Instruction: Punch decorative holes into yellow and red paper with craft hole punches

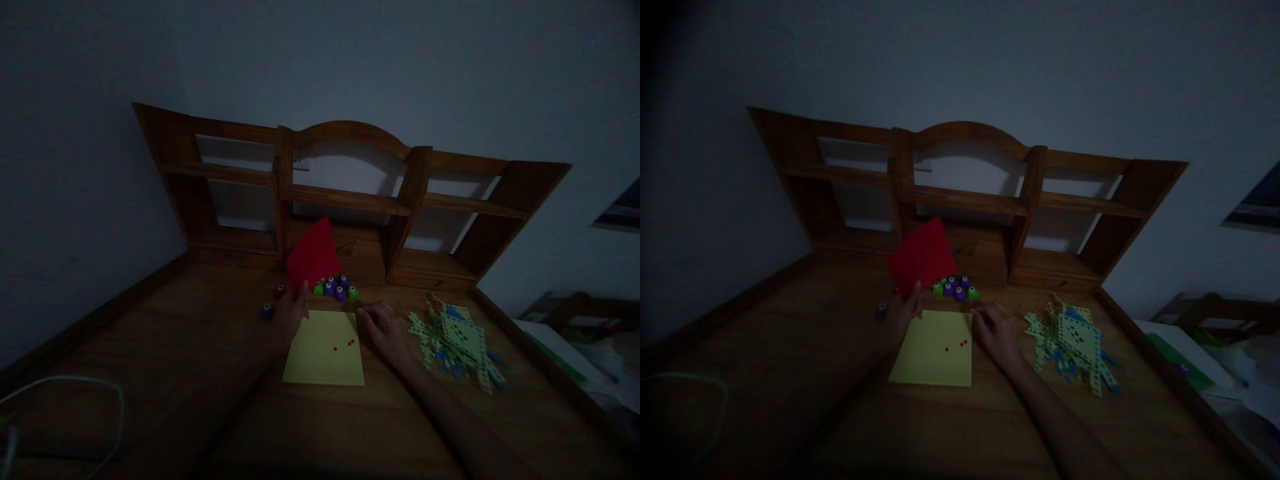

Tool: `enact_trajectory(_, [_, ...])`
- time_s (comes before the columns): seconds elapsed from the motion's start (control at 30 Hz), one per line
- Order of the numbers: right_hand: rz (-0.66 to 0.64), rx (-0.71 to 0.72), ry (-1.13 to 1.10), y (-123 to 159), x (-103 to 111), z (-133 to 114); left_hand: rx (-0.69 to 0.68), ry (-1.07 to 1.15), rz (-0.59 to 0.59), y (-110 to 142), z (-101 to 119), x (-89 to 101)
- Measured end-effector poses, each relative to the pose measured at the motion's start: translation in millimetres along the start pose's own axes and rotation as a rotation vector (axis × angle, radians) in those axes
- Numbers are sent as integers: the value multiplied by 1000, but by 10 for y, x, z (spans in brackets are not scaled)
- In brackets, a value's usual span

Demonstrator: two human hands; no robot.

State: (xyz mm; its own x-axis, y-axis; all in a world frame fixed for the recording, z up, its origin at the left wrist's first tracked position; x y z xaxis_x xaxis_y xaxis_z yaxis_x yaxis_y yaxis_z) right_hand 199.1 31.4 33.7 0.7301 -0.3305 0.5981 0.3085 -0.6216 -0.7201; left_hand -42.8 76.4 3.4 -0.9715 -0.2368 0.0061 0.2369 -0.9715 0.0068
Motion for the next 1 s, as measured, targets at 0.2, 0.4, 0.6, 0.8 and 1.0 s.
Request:
enact_trajectory(0.2, [-26,-16,-30,-3,-21,10,50,-235,-74,-31,-112,-59])
enact_trajectory(0.4, [-19,-14,-37,-12,-8,2,22,-161,-41,-65,-124,-48])
enact_trajectory(0.6, [22,-8,-21,-23,24,-22,-9,-134,-41,-71,-120,-22])
enact_trajectory(0.8, [7,-9,-13,-15,16,-14,49,-121,-31,-49,-92,-17])
enact_trajectory(1.0, [-5,2,-13,-20,9,-15,-1,-149,-28,-39,-67,-18])
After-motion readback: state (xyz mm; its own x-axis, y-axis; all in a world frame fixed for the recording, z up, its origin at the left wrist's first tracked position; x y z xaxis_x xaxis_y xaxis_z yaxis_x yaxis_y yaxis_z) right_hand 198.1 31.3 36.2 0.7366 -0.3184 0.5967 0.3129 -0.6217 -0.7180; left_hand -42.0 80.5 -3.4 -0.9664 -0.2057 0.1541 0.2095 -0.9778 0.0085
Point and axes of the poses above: each hand's wrist, its own y-axis away from the middle knuckle, its own x-axis out of the back of the hand, z = x × y, the point moved 5 cm from there along -y, towards the middle knuckle, and after that the axes turned 11 degrees about x, right-handed, at the moved point
